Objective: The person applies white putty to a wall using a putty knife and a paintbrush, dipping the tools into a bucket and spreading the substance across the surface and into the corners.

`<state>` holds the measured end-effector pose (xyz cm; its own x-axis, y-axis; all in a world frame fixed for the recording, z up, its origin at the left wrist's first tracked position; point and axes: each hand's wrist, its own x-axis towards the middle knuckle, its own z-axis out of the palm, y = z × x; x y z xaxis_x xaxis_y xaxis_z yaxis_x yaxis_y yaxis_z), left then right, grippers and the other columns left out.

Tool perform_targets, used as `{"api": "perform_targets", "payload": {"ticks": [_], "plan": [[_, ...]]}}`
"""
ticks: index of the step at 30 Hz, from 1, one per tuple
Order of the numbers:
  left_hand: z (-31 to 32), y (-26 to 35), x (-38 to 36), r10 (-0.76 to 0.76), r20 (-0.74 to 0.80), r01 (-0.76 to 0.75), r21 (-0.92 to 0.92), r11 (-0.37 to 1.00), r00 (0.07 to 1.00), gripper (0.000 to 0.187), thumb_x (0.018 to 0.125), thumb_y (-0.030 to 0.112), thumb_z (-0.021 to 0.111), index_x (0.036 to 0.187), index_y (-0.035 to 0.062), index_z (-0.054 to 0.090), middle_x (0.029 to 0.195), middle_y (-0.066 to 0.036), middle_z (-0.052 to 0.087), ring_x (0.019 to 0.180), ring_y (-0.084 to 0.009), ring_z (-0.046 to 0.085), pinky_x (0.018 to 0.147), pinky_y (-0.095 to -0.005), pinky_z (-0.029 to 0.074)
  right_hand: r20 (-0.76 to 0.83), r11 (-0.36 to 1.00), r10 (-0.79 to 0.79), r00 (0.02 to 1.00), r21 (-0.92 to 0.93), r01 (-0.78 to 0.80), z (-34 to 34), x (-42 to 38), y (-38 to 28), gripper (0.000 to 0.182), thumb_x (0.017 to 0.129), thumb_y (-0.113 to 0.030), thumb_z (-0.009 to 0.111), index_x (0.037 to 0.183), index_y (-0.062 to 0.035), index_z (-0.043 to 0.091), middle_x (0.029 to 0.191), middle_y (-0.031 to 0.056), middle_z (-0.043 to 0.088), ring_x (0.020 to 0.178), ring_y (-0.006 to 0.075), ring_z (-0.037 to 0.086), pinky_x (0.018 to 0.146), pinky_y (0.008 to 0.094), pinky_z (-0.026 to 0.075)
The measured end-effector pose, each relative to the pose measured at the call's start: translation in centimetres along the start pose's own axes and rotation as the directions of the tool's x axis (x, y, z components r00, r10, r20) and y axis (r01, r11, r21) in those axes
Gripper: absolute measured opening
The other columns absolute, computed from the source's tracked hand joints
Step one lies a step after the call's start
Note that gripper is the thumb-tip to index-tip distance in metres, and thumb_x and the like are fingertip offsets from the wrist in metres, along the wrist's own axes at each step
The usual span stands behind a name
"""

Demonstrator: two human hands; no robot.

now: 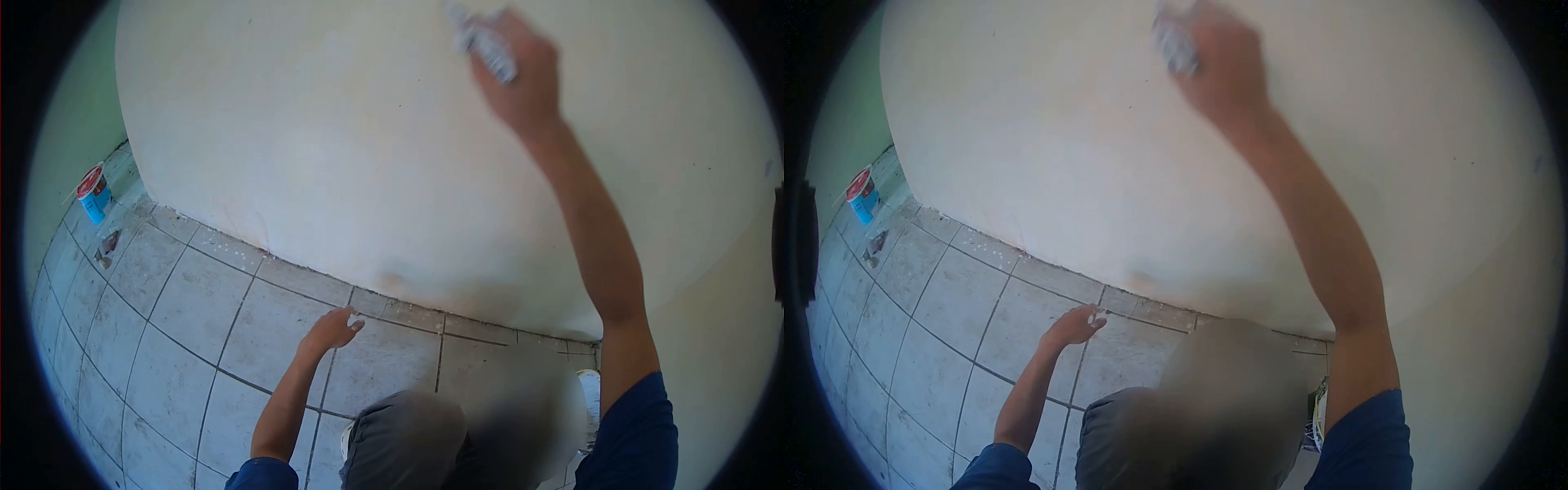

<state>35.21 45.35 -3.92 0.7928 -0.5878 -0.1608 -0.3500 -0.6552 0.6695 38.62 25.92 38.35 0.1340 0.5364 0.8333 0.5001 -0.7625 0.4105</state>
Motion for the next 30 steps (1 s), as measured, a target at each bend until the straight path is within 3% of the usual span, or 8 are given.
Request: {"api": "perform_targets", "payload": {"ticks": [3,6,11,13,18,22,26,30], "plan": [[1.1,0.3,1.0,0.07,-0.038,-0.071,-0.038,0.997,0.997,0.046,0.088,0.036,0.052,0.116,-0.0004,0.053,0.115,-0.023,0.056,0.111,-0.0379,0.051,0.094,-0.0425,0.04,-0.09,0.991,-0.019,0.996,-0.134,0.006,-0.5,1.1,0.6,0.019,0.065,-0.009,0.064,0.085,-0.0076,0.063,0.077,0.0141,0.059,0.076,0.0319,0.059,0.061,0.0435,0.048],[2.0,1.6,1.7,0.117,-0.05,-0.12,-0.067,0.991,0.992,0.046,0.088,0.037,0.052,0.114,-0.0012,0.053,0.114,-0.024,0.056,0.11,-0.038,0.051,0.093,-0.0428,0.041,0.336,0.905,0.07,0.939,-0.418,0.082,6.7,-8.6,-2.9,0.013,0.08,-0.015,0.057,0.079,-0.0035,0.062,0.086,0.0154,0.061,0.086,0.0309,0.059,0.071,0.0398,0.05],[1.8,3.8,0.2,0.117,0.025,-0.116,-0.058,0.992,0.993,0.048,0.087,0.039,0.052,0.115,-0.0011,0.053,0.112,-0.024,0.057,0.107,-0.0386,0.052,0.092,-0.0434,0.041,0.923,0.839,0.106,0.37,0.117,-0.532,11.5,-26.5,-13.6,0.009,0.074,-0.007,0.052,0.072,-0.0083,0.061,0.09,0.0156,0.058,0.093,0.0345,0.057,0.082,0.0476,0.045],[1.4,3.3,-1.3,0.09,0.047,-0.087,-0.061,0.994,0.995,0.047,0.088,0.039,0.052,0.115,0.0002,0.053,0.112,-0.023,0.057,0.107,-0.0382,0.052,0.091,-0.0432,0.042,0.923,0.807,0.082,0.375,0.159,-0.568,10.0,-24.7,-12.6,0.012,0.072,-0.005,0.051,0.077,-0.0093,0.061,0.087,0.0146,0.059,0.091,0.0329,0.057,0.079,0.0461,0.045],[2.5,1.9,-2.0,0.03,0.066,-0.025,-0.077,0.997,0.997,0.046,0.088,0.039,0.052,0.116,0.0025,0.054,0.112,-0.022,0.058,0.107,-0.0371,0.053,0.09,-0.0422,0.042,0.234,0.951,0.173,0.957,0.214,-0.225,6.1,-7.8,-1.7,0.016,0.069,-0.01,0.057,0.085,-0.0096,0.061,0.081,0.0162,0.056,0.078,0.0359,0.056,0.069,0.0464,0.046],[3.9,1.7,0.1,0.104,-0.017,-0.105,-0.088,0.991,0.994,0.046,0.089,0.038,0.052,0.116,0.0017,0.054,0.114,-0.022,0.057,0.108,-0.0366,0.053,0.092,-0.0411,0.042,-0.021,0.99,0.001,1.0,-0.142,-0.004,1.1,3.1,-0.5,0.016,0.067,-0.012,0.062,0.083,-0.012,0.064,0.083,0.0124,0.059,0.075,0.0318,0.057,0.062,0.041,0.048],[3.4,4.5,0.6,0.128,-0.046,-0.132,-0.088,0.987,0.991,0.049,0.089,0.039,0.05,0.119,-0.0006,0.051,0.119,-0.022,0.054,0.113,-0.0366,0.049,0.096,-0.042,0.039,0.177,0.926,0.036,0.983,-0.375,0.034,9.4,-3.7,-3.9,0.012,0.078,-0.013,0.055,0.084,-0.011,0.065,0.094,0.0096,0.061,0.089,0.0297,0.057,0.06,0.0409,0.052],[2.9,5.5,-0.8,0.105,-0.018,-0.107,-0.11,0.988,0.994,0.048,0.089,0.037,0.05,0.119,-0.0004,0.051,0.118,-0.022,0.055,0.112,-0.0364,0.05,0.095,-0.042,0.04,0.633,0.987,-0.156,0.758,0.117,0.106,16.0,-20.0,-13.5,0.009,0.072,-0.009,0.055,0.071,-0.0019,0.061,0.093,0.0182,0.055,0.095,0.0336,0.054,0.059,0.0363,0.055]]}}
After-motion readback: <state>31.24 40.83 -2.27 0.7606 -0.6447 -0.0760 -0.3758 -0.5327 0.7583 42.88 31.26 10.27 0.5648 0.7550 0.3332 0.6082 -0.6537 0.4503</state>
